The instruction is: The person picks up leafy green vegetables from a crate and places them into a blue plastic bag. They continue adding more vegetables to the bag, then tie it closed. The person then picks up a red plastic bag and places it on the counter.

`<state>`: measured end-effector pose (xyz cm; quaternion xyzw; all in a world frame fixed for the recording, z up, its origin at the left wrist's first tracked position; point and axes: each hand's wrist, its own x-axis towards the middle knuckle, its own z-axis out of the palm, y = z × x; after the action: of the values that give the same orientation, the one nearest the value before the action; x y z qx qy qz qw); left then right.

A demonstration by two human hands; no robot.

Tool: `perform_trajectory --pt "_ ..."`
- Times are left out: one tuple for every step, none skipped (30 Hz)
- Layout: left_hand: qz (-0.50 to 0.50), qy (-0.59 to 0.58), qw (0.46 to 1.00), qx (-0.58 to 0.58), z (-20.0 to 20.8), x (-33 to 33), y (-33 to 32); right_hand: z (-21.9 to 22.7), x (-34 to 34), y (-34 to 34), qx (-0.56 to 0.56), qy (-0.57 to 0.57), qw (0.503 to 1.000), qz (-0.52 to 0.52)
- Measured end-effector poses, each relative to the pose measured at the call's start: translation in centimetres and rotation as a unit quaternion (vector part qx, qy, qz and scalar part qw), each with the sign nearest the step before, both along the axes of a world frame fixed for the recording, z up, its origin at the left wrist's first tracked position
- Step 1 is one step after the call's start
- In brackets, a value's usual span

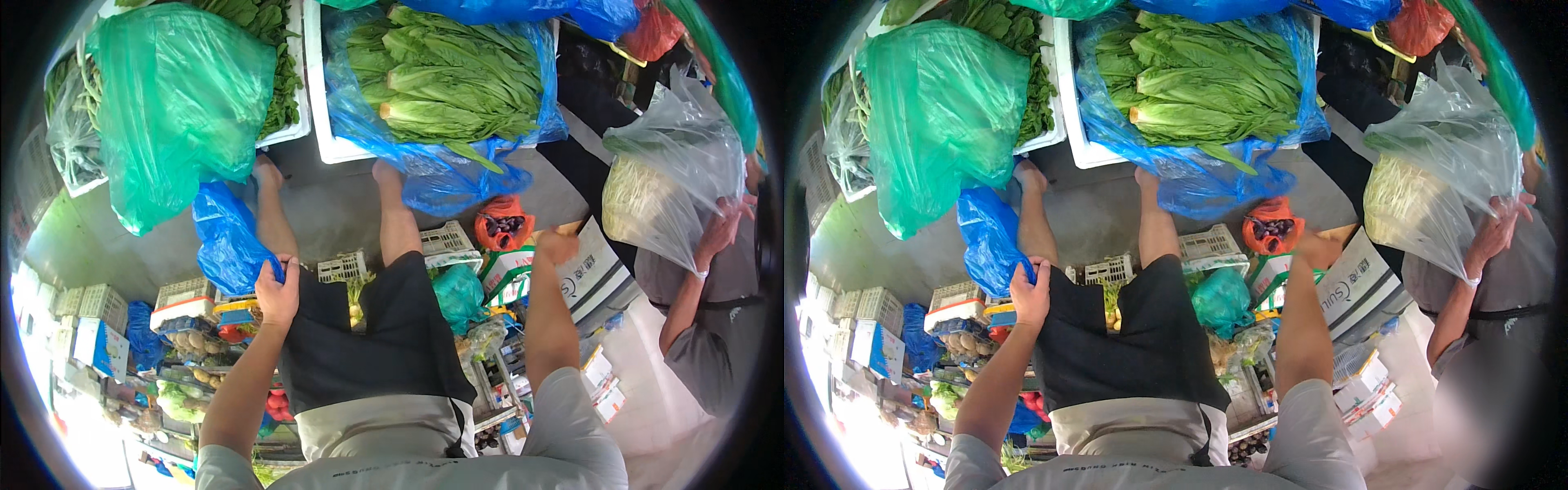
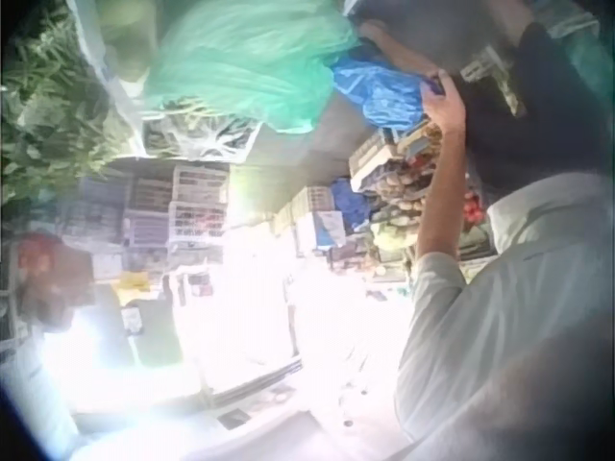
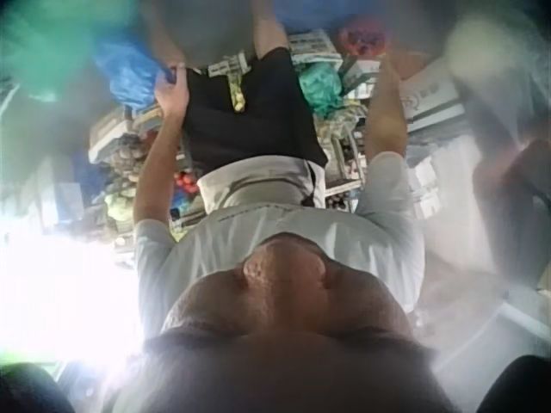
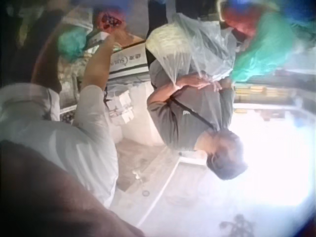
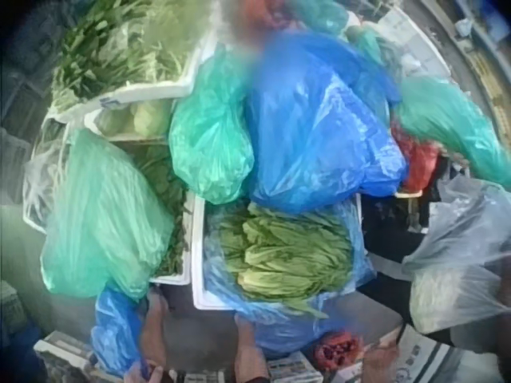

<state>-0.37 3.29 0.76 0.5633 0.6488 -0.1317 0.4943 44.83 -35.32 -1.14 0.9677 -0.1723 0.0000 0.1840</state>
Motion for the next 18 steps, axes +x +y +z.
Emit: perform_trajectory --pt "0.006 -0.007 1.0 -0.001 -0.1 -0.1 0.0 -1.0 -0.8 1.7 0.007 0.003 0.984 0.177" --pt "0.021 -0.012 1.0 -0.005 -0.1 -0.4 0.0 -1.5 -2.4 5.6 0.114 0.064 0.92 0.37" --pt "0.036 -0.015 0.999 -0.009 0.0 -0.7 0.0 -1.1 -3.6 11.9 0.17 0.201 0.886 0.38" --pt "0.047 -0.022 0.999 -0.012 -0.1 -0.8 0.4 -2.8 -4.9 15.1 0.191 0.233 0.833 0.465" --pt "0.047 -0.019 0.999 -0.012 -0.3 -1.0 0.8 -3.6 -6.5 20.0 0.183 0.246 0.803 0.511" --pt "0.047 -0.018 0.999 -0.015 -0.3 -1.1 1.1 -5.0 -6.7 24.0 0.216 0.285 0.753 0.552" --pt "0.047 -0.013 0.999 -0.021 0.0 -1.3 1.2 -6.3 -6.9 28.0 0.185 0.32 0.717 0.591" --pt "0.046 -0.011 0.999 -0.017 0.4 -1.3 1.6 -7.6 -6.8 31.2 0.153 0.327 0.696 0.621" --pt "0.045 -0.008 0.999 -0.011 0.6 -1.2 1.9 -9.3 -6.0 34.1 0.118 0.332 0.684 0.639" --pt "0.074 0.013 0.996 -0.041 0.8 -1.2 2.2 -10.6 -5.6 35.7 0.082 0.336 0.672 0.655" --pt "0.083 0.002 0.996 -0.034 0.6 -1.7 2.1 -11.2 -5.7 35.6 0.055 0.345 0.67 0.655" --pt "0.082 -0.013 0.996 -0.01 0.3 -1.9 1.9 -12.3 -5.4 36.2 0.032 0.343 0.665 0.662" --pt "0.081 -0.028 0.996 0.015 0.1 -2.0 1.6 -13.0 -5.1 36.5 0.009 0.341 0.66 0.669" --pt "0.1 -0.028 0.994 0.012 -0.5 -1.9 1.4 -12.9 -5.2 35.7 0.024 0.345 0.649 0.677" --pt "0.12 -0.025 0.992 0.005 -0.4 -1.7 1.3 -12.7 -5.6 35.2 0.025 0.35 0.643 0.681" --pt "0.139 -0.023 0.99 -0.002 -0.1 -1.5 1.0 -12.4 -5.8 34.8 0.026 0.355 0.636 0.684" --pt "0.191 -0.024 0.981 -0.026 0.5 -1.2 0.5 -12.2 -6.0 34.3 0.027 0.359 0.63 0.688" --pt "0.238 -0.028 0.97 -0.047 0.8 -0.4 0.3 -12.0 -6.0 34.0 0.052 0.359 0.62 0.696"
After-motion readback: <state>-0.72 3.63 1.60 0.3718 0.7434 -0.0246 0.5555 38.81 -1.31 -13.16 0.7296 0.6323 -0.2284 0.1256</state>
